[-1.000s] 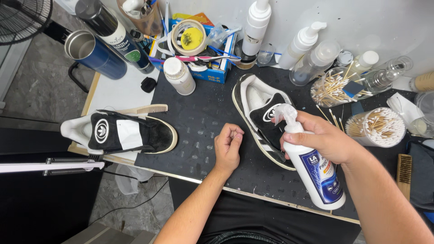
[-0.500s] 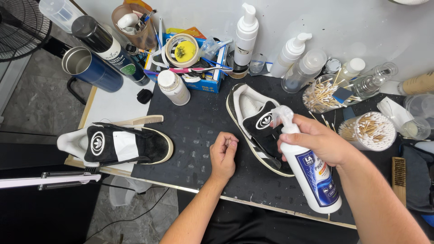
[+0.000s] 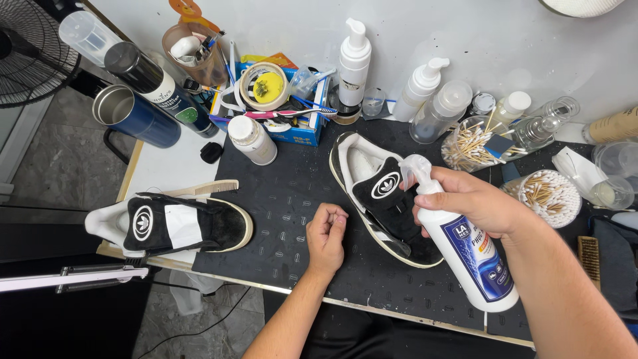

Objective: The person cleans a black and white sneaker by brushing the upper, spraying a cleaning solution, and drying it with a hairdryer. The person repeats the spray and dry steps multiple times while holding the shoe on a workbench.

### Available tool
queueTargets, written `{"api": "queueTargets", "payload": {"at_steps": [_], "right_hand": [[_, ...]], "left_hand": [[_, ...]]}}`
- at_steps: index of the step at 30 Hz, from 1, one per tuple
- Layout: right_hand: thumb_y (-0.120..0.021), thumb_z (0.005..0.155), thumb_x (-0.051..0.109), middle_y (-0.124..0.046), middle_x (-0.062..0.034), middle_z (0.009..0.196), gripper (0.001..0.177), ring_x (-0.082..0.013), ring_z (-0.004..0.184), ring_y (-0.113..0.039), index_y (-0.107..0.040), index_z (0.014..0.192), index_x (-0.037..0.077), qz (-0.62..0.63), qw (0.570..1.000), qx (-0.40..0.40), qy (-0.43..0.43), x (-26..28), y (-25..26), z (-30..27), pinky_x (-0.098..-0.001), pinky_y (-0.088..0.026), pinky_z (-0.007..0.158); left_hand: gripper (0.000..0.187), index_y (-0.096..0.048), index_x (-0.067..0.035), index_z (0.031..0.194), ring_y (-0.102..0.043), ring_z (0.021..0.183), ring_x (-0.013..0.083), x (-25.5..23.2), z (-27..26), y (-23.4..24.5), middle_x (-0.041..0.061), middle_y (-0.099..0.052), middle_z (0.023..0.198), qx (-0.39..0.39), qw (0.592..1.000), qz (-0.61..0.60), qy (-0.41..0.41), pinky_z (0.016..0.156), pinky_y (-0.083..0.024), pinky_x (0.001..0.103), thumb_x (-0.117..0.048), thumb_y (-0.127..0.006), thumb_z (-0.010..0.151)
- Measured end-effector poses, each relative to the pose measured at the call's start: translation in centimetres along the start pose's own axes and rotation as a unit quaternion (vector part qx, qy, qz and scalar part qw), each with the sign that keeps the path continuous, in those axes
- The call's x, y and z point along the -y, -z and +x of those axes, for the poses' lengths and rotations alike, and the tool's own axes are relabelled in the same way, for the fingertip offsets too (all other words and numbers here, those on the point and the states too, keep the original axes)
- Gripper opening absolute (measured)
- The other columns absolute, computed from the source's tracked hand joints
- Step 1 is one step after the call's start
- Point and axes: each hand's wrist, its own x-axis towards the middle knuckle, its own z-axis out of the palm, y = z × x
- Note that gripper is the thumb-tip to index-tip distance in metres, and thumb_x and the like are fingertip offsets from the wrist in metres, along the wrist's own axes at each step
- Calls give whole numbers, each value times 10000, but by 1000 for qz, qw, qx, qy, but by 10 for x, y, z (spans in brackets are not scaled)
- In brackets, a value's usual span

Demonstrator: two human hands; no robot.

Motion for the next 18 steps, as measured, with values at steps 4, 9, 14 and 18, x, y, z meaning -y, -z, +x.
{"api": "queueTargets", "payload": {"at_steps": [4, 9, 14, 18], "right_hand": [[-683, 828, 237, -695, -93, 796, 432, -216, 656, -722, -596, 1230, 107, 4, 999, -35, -19, -3, 1, 3, -362, -589, 564], [-687, 829, 248, -692, -105, 780, 440, -221, 643, -714, -602, 1240, 115, 25, 999, -34, -17, -2, 6, 4, -346, -576, 547], [-684, 833, 231, -693, -102, 784, 442, -229, 644, -720, -593, 1242, 90, 26, 999, -27, -4, -1, 9, 5, -354, -581, 549], [-676, 815, 238, -699, -91, 779, 505, -221, 645, -719, -582, 1298, 127, 48, 998, -27, -18, -7, 11, -2, -348, -577, 550]], "left_hand": [[87, -597, -34, 918, -424, 573, 37, 1, -1, 0, -53, -499, 637, -1, 1000, -2, -4, 532, -351, 232, -71, -565, 990], [91, -602, -34, 909, -413, 562, 36, 3, -1, 0, -54, -484, 620, -5, 1000, 2, -1, 527, -343, 228, -71, -573, 987], [88, -597, -35, 911, -433, 561, 34, 6, -1, 0, -52, -501, 625, -2, 1000, -10, -1, 524, -349, 225, -69, -572, 989], [40, -592, -22, 949, -467, 648, 62, -3, 2, 0, -12, -524, 756, -18, 999, -31, -35, 599, -392, 237, -53, -579, 970]]}}
